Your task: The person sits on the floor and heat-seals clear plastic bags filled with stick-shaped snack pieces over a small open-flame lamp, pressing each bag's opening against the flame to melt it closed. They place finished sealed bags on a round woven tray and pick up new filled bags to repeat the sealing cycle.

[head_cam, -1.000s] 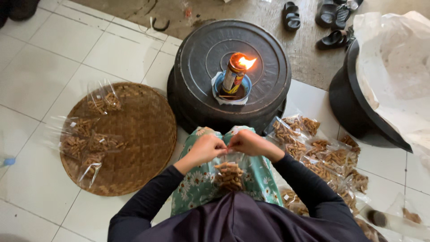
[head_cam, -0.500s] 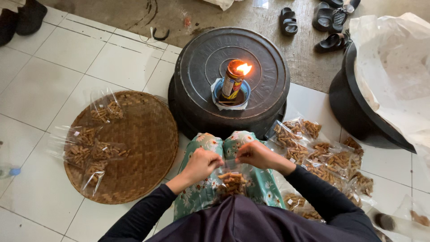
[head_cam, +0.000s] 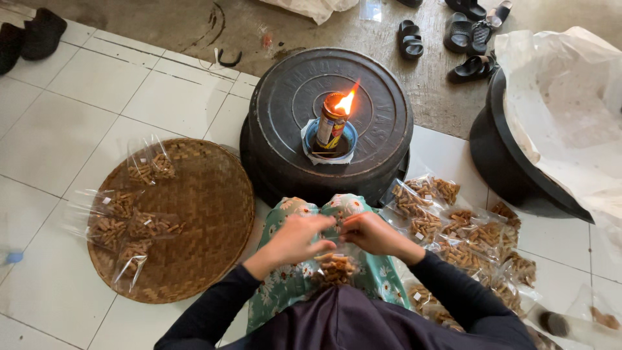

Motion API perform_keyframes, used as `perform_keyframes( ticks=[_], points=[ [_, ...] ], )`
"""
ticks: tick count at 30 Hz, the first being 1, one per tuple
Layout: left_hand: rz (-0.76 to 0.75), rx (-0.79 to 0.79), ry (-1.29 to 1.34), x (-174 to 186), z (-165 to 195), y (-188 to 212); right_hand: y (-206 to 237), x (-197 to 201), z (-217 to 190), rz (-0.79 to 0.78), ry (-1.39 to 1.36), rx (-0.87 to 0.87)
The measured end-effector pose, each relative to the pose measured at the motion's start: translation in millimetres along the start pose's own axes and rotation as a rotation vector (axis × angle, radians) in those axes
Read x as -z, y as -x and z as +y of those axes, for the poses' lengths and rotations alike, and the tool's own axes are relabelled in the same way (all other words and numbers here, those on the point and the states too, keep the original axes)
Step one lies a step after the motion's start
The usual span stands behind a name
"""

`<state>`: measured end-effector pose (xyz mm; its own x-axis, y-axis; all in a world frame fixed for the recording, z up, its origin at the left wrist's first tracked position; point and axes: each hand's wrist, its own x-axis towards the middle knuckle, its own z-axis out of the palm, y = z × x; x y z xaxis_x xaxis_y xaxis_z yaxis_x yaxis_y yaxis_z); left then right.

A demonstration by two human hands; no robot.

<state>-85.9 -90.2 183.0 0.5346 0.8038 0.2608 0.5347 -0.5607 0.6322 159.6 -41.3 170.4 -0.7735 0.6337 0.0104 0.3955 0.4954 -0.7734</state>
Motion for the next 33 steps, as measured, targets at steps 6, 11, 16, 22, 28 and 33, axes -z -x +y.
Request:
perform_keyframes(
  ticks=[6,11,16,22,28,33],
  points=[
    [0.006,0.189,0.159,-35.3,-8.1,-0.3,-3.2,1.8,-9.1,0.021,-0.094,-0.033],
    [0.087,0.183,0.197,-41.7,-16.0,11.0,-1.3,3.9,-8.7,0.022,-0.077,-0.084],
    [0.093,0.210,0.203,-37.5,-13.3,14.0,4.3,4.8,-4.2,0.069,-0.063,-0.091],
    [0.111,0.236,0.195,-36.6,-8.5,16.1,22.3,-20.3,16.3,0.182,-0.090,-0.277],
    [0.118,0.371,0.157,-34.2,-7.4,22.4,37.5,-80.0,31.0,0.401,-0.817,-0.255],
    [0.203,0.288,0.118,-35.1,-8.4,9.6,32.3,-91.9,41.9,0.555,-0.815,-0.319]
  ],
)
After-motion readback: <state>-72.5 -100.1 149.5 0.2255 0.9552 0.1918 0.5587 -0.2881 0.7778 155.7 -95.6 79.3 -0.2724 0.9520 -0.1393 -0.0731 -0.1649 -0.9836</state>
